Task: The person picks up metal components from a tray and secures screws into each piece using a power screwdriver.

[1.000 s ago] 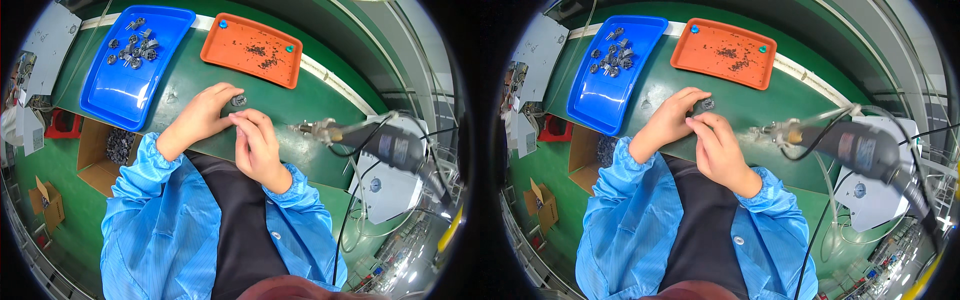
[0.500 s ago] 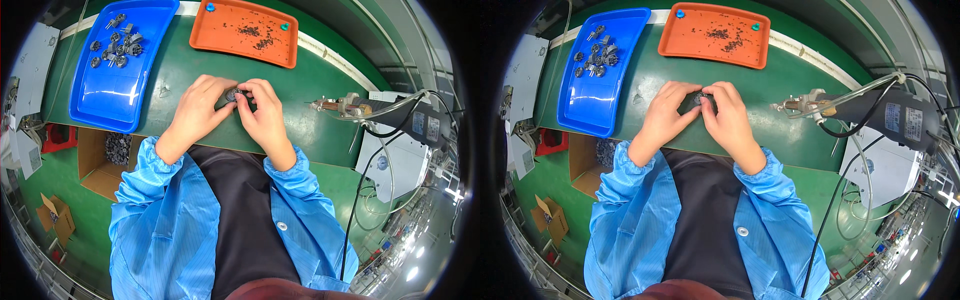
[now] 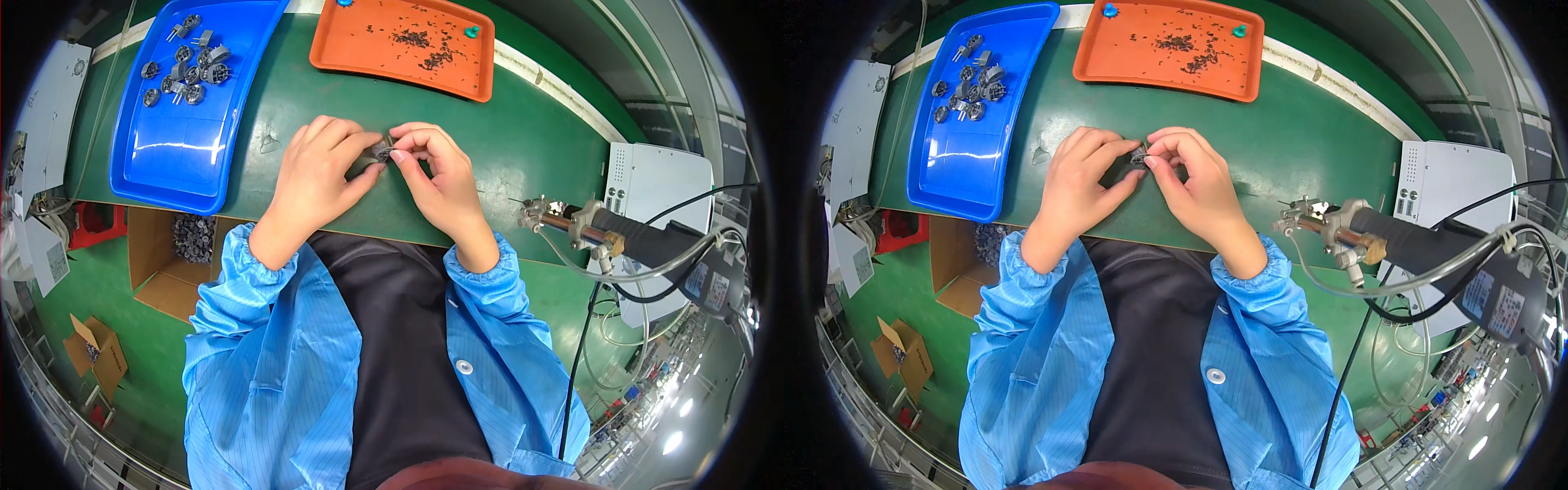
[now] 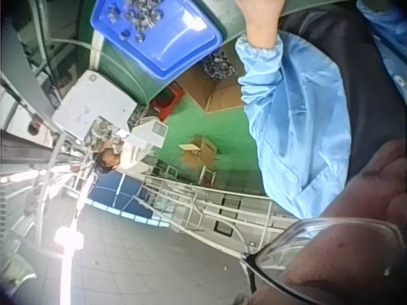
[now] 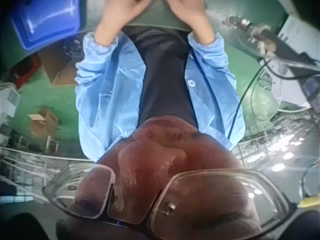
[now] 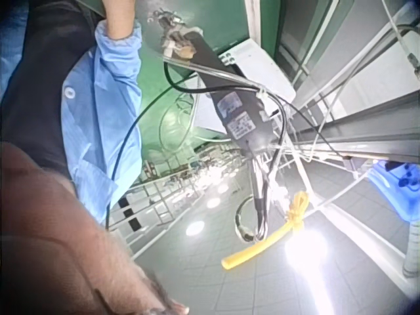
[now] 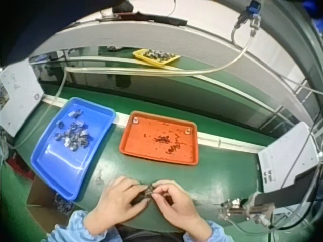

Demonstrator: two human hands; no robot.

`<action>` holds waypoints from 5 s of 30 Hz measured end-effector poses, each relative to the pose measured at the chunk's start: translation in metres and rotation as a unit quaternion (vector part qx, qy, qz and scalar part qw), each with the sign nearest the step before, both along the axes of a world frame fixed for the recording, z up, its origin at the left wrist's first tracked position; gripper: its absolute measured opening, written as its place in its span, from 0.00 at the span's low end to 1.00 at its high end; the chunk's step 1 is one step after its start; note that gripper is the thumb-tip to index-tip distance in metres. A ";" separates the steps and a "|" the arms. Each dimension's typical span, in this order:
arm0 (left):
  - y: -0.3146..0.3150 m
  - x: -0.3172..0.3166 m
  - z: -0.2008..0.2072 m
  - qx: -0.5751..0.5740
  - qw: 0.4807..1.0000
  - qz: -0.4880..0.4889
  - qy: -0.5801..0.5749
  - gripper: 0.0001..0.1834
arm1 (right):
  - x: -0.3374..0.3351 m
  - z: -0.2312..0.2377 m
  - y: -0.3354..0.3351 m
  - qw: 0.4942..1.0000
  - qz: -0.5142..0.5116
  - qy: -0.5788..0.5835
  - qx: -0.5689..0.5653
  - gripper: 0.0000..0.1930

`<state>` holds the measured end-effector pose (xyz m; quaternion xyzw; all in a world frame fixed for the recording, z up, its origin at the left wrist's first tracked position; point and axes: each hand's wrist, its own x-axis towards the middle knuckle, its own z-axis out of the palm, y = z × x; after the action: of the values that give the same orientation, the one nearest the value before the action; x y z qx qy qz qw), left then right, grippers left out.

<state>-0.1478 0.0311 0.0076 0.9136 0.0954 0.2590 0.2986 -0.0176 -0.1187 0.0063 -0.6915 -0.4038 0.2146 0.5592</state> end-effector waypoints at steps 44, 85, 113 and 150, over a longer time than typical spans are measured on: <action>0.014 -0.011 0.006 0.165 0.984 -0.017 -0.069 0.16 | 0.005 0.003 -0.009 0.994 0.024 0.089 -0.063 0.13; -0.006 0.001 -0.006 0.006 0.999 -0.026 0.041 0.16 | -0.012 -0.005 -0.008 0.990 -0.039 -0.132 0.000 0.08; -0.020 0.046 0.001 0.022 0.985 -0.171 -0.007 0.06 | 0.001 0.108 -0.072 0.839 -0.272 -0.172 0.438 0.43; -0.048 0.093 -0.001 0.012 0.980 -0.197 -0.015 0.08 | 0.093 0.142 -0.083 0.962 0.097 0.091 0.239 0.10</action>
<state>-0.0547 -0.0164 0.0066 0.9140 -0.0939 0.2103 0.3339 0.0752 -0.2013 0.1485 -0.4730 -0.4562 0.2272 0.7187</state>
